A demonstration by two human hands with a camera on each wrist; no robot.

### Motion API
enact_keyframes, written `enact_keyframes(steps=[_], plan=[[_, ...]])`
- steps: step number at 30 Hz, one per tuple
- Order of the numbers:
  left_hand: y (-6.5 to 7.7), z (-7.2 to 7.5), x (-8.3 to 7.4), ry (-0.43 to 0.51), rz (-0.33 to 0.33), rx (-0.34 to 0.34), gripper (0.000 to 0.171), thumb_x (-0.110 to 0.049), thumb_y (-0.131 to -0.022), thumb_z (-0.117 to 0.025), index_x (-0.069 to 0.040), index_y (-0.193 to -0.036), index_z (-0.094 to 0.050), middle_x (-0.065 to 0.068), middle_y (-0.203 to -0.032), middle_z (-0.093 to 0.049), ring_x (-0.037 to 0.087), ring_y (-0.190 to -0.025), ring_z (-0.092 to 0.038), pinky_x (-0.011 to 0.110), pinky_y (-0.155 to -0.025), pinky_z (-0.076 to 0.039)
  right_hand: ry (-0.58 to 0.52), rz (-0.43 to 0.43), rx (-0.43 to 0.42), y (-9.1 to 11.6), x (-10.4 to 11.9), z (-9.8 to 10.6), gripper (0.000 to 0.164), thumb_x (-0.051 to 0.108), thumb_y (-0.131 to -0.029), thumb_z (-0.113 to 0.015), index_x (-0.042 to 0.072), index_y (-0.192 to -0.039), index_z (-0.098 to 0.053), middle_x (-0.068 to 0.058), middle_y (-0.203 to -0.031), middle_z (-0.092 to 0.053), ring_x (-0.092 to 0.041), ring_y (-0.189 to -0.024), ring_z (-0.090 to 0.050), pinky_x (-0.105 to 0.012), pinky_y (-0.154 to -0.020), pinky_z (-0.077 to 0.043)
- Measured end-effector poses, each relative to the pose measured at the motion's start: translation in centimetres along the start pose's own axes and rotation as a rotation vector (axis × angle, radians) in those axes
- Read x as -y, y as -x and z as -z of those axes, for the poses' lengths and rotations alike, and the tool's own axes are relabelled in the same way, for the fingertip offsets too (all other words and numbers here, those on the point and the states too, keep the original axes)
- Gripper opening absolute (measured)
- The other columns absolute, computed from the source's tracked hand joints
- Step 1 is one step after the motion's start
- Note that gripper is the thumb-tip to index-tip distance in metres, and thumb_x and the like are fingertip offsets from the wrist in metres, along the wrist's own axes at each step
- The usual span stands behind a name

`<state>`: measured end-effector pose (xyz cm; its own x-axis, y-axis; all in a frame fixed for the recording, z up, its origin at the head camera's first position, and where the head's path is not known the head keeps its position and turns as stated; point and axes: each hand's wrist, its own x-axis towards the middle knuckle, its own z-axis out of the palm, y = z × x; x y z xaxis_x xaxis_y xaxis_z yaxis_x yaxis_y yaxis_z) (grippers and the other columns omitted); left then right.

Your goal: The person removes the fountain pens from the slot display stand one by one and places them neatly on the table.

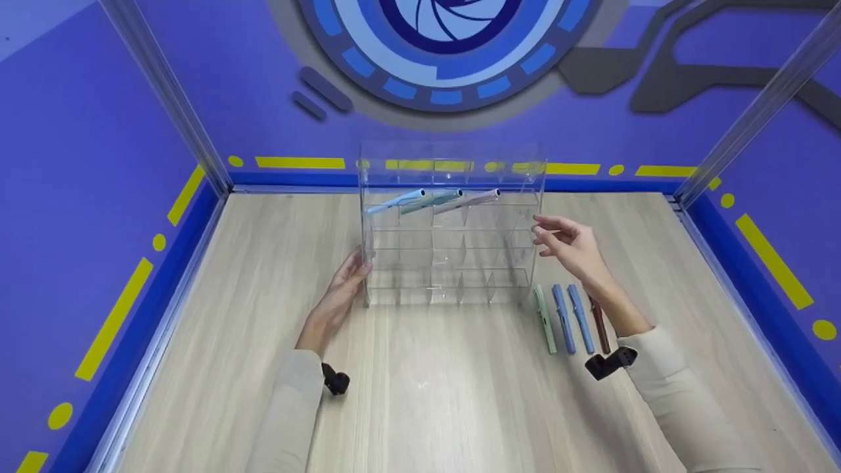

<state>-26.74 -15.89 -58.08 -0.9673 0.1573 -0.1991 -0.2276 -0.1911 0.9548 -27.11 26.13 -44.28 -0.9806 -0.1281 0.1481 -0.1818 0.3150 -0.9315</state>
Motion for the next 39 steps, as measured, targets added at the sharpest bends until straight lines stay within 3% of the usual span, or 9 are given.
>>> enact_keyframes(steps=[10, 19, 23, 27, 30, 39], plan=[[0.0, -0.1, 0.0, -0.019, 0.013, -0.022, 0.076, -0.04, -0.103, -0.06, -0.023, -0.165, -0.019, 0.004, -0.174, -0.008, 0.022, -0.162, -0.004, 0.042, -0.133, -0.007, -0.085, 0.022, -0.047, -2.0, 1.9, -3.5, 0.039, 0.013, -0.102, -0.064, 0.0, -0.138, -0.06, 0.009, -0.108, -0.07, -0.004, -0.086, -0.07, -0.02, -0.073, -0.062], [1.0, 0.6, 0.6, -0.041, -0.015, -0.01, 0.073, -0.038, -0.106, -0.057, -0.022, -0.165, -0.017, 0.007, -0.174, -0.008, 0.027, -0.161, -0.007, 0.046, -0.133, -0.008, -0.226, -0.045, 0.024, -4.0, 3.1, -6.2, 0.05, 0.007, -0.102, -0.061, -0.002, -0.149, -0.047, -0.025, -0.141, -0.055, -0.004, -0.087, -0.072, -0.023, -0.078, -0.064], [1.2, 0.7, 1.0, -0.085, -0.011, -0.001, 0.076, -0.045, -0.105, -0.055, -0.023, -0.166, -0.014, 0.006, -0.174, -0.004, 0.025, -0.162, -0.002, 0.045, -0.133, -0.008, -0.288, -0.092, 0.032, -4.5, 3.3, -7.1, 0.05, 0.004, -0.103, -0.059, 0.0, -0.151, -0.046, -0.018, -0.135, -0.059, -0.005, -0.086, -0.074, -0.024, -0.078, -0.064], [1.2, 0.5, 1.1, -0.094, 0.003, -0.009, 0.081, -0.049, -0.104, -0.055, -0.023, -0.166, -0.01, 0.005, -0.175, 0.001, 0.024, -0.162, 0.003, 0.044, -0.133, -0.007, -0.357, -0.101, 0.024, -4.9, 3.5, -7.7, 0.048, 0.001, -0.103, -0.056, 0.002, -0.15, -0.047, -0.003, -0.113, -0.066, -0.008, -0.085, -0.074, -0.025, -0.076, -0.065], [1.0, 0.3, 1.0, -0.076, 0.011, -0.014, 0.081, -0.049, -0.104, -0.055, -0.023, -0.166, -0.01, 0.005, -0.175, 0.0, 0.025, -0.162, 0.002, 0.045, -0.133, -0.008, -0.386, -0.098, 0.03, -5.2, 3.6, -8.2, 0.048, -0.001, -0.103, -0.054, 0.0, -0.15, -0.045, -0.002, -0.104, -0.066, -0.009, -0.084, -0.074, -0.026, -0.075, -0.065], [0.8, 0.1, 0.7, -0.079, 0.007, 0.006, 0.078, -0.045, -0.106, -0.052, -0.022, -0.166, -0.007, 0.006, -0.174, 0.001, 0.028, -0.162, -0.003, 0.048, -0.133, -0.009, -0.428, -0.105, 0.034, -5.5, 3.2, -9.1, 0.04, -0.002, -0.104, -0.051, -0.003, -0.145, -0.05, -0.007, -0.112, -0.07, -0.011, -0.083, -0.076, -0.027, -0.075, -0.065]])
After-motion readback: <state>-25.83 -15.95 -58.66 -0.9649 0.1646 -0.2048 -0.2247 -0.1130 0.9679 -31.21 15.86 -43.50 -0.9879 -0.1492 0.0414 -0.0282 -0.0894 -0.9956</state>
